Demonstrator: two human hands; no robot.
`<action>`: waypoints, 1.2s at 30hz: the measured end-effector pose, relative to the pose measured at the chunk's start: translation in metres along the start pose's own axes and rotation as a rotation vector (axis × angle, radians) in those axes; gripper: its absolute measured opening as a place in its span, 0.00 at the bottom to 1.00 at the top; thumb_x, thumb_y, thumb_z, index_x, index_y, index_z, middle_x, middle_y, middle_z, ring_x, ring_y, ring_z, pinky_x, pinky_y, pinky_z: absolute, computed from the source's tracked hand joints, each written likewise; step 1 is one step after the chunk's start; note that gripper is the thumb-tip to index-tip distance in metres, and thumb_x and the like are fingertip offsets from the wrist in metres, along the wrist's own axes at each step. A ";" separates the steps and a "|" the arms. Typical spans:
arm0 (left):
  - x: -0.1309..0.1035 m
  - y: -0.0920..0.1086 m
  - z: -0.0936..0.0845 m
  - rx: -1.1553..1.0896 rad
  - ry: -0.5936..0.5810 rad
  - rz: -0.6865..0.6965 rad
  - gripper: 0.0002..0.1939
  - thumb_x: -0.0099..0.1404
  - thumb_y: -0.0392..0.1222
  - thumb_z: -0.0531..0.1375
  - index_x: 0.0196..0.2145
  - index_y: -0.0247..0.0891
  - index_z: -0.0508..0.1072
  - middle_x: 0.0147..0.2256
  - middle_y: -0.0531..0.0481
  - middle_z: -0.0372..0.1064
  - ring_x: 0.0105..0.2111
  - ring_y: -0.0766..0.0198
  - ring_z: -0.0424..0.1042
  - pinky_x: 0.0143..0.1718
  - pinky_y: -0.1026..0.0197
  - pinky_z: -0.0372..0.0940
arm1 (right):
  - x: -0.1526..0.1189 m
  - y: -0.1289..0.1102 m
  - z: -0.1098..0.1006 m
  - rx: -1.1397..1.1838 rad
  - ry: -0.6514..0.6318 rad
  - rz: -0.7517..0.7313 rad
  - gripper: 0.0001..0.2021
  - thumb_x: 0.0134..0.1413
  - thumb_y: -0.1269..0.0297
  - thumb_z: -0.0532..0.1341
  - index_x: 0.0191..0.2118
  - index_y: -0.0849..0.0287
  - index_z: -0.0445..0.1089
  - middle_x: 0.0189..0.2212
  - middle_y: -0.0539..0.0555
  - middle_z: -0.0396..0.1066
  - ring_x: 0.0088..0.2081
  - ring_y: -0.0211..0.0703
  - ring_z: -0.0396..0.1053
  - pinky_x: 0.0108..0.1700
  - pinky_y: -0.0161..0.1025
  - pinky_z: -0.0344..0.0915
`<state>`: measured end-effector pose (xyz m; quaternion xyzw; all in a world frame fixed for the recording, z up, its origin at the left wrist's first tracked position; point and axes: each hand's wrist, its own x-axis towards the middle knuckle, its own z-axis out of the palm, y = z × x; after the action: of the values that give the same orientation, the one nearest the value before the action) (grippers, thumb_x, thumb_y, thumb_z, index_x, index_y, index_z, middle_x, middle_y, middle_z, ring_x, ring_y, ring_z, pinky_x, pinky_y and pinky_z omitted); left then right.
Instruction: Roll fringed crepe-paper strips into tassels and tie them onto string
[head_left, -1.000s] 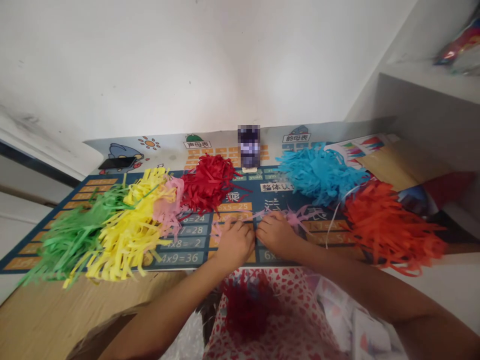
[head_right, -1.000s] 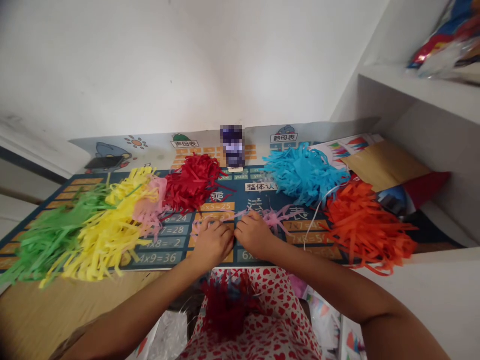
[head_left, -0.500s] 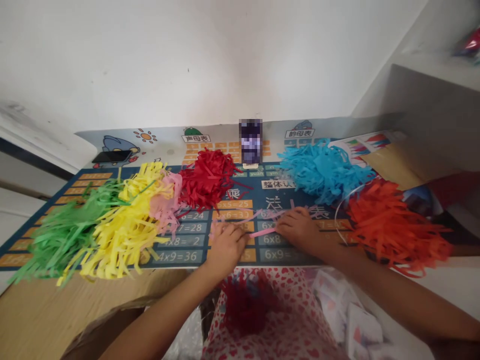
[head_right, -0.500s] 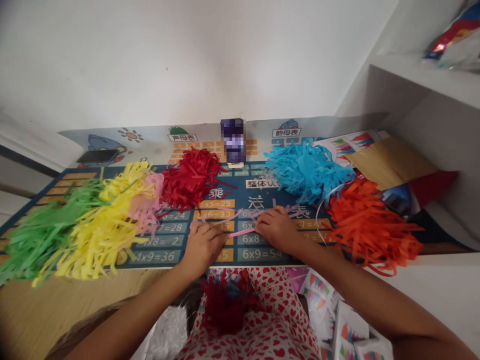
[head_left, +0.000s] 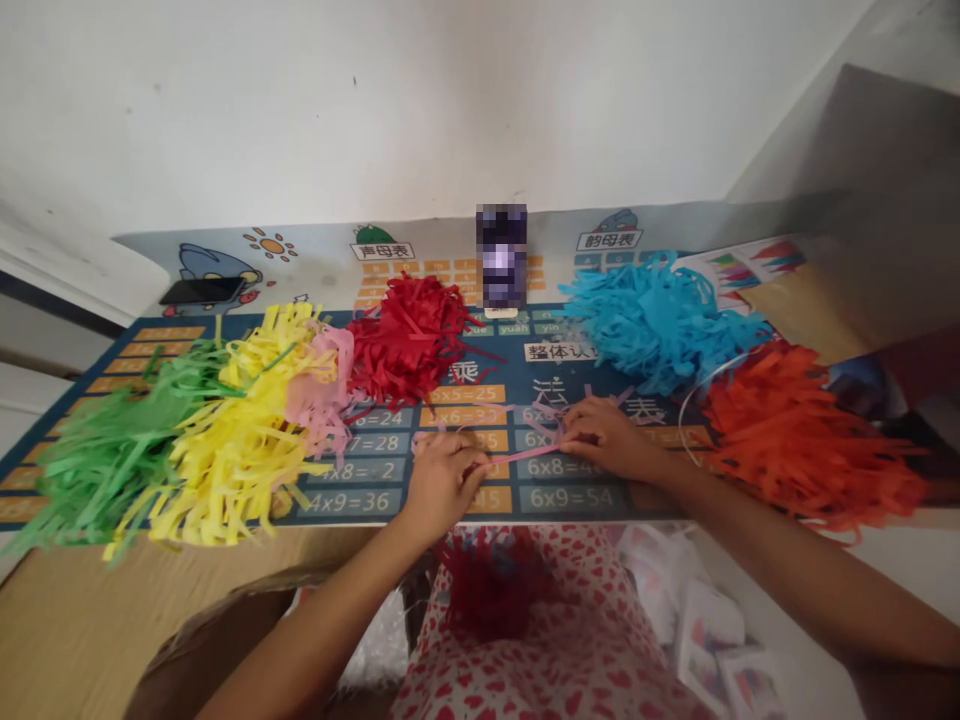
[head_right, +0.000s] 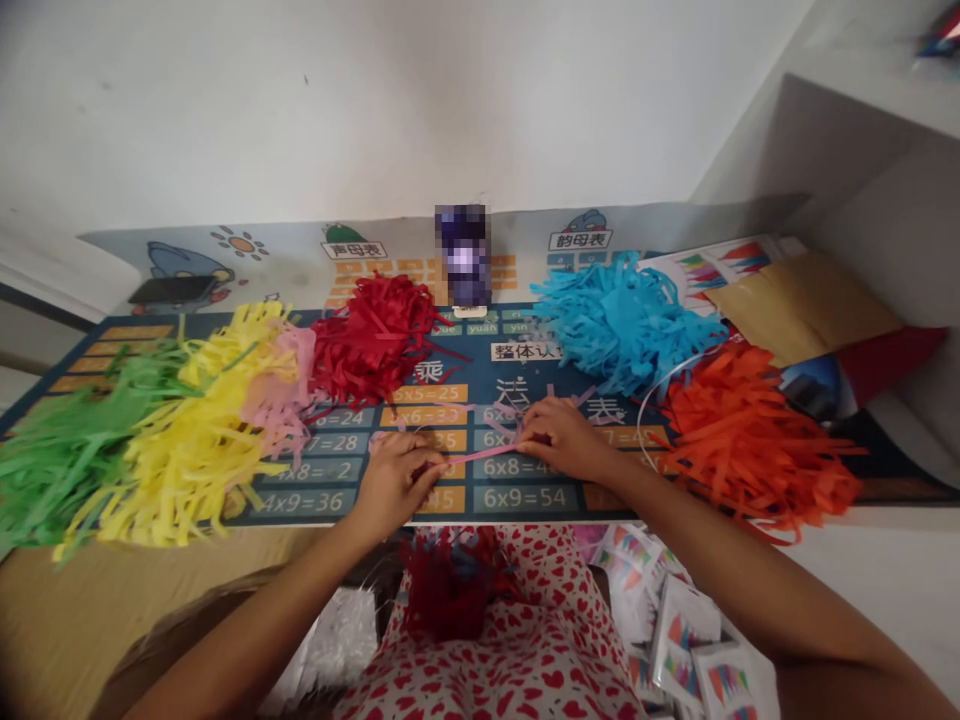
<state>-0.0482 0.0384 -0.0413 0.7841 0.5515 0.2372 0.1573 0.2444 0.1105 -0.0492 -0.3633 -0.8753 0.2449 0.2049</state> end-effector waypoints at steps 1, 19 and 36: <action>0.000 0.001 0.000 0.009 0.004 -0.002 0.07 0.65 0.42 0.62 0.31 0.42 0.78 0.34 0.50 0.73 0.38 0.59 0.69 0.43 0.54 0.56 | 0.000 -0.001 0.000 -0.010 0.001 0.009 0.10 0.60 0.58 0.63 0.32 0.56 0.77 0.36 0.54 0.73 0.41 0.44 0.67 0.46 0.43 0.54; 0.020 0.016 -0.003 0.221 -0.086 0.022 0.04 0.61 0.41 0.63 0.36 0.43 0.77 0.37 0.50 0.75 0.41 0.55 0.68 0.43 0.51 0.54 | 0.019 -0.009 -0.005 -0.143 -0.146 0.176 0.03 0.50 0.64 0.68 0.29 0.55 0.74 0.31 0.49 0.72 0.39 0.44 0.66 0.42 0.41 0.52; 0.021 0.034 0.025 0.496 0.004 0.411 0.07 0.69 0.37 0.56 0.34 0.39 0.74 0.30 0.49 0.71 0.35 0.59 0.68 0.50 0.48 0.53 | 0.013 -0.048 0.022 -0.679 0.042 -0.344 0.13 0.66 0.70 0.52 0.34 0.56 0.72 0.30 0.51 0.73 0.40 0.44 0.64 0.56 0.51 0.48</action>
<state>-0.0018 0.0469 -0.0407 0.8932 0.4227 0.1241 -0.0908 0.1980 0.0842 -0.0366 -0.2630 -0.9504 -0.1045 0.1291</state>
